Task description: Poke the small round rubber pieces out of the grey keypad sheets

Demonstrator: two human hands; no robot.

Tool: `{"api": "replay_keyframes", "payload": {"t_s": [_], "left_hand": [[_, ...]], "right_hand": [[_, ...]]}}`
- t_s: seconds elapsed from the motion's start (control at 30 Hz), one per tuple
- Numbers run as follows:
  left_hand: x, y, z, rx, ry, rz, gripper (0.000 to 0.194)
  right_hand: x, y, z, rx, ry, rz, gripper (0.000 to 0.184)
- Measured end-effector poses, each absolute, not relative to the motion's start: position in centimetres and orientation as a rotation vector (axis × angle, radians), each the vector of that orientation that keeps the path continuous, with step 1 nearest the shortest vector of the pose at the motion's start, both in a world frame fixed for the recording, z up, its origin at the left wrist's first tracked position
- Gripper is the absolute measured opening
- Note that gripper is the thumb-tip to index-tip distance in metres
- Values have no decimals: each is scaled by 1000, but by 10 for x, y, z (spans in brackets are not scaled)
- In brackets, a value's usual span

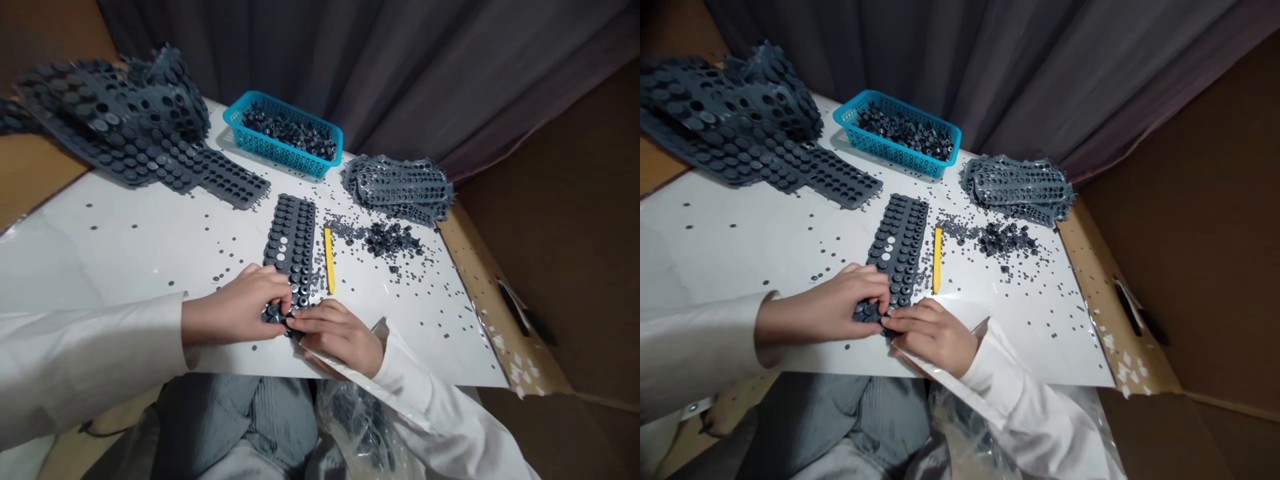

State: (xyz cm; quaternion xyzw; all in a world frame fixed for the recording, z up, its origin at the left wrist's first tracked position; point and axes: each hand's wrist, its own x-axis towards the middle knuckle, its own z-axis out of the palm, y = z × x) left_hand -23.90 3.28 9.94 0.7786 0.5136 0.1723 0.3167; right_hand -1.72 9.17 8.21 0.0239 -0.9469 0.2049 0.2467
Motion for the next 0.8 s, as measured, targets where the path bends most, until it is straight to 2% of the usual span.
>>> {"api": "replay_keyframes", "payload": {"t_s": [0.33, 0.57, 0.8], "left_hand": [[-238, 32, 102, 2001, 1373, 456, 9], [-237, 31, 103, 1993, 1400, 473, 9], [-235, 30, 105, 2000, 1425, 466, 10]], "right_hand": [[-19, 89, 79, 156, -2630, 130, 14], [-22, 87, 82, 107, -2601, 74, 16], [-25, 83, 80, 35, -2583, 96, 10]]}}
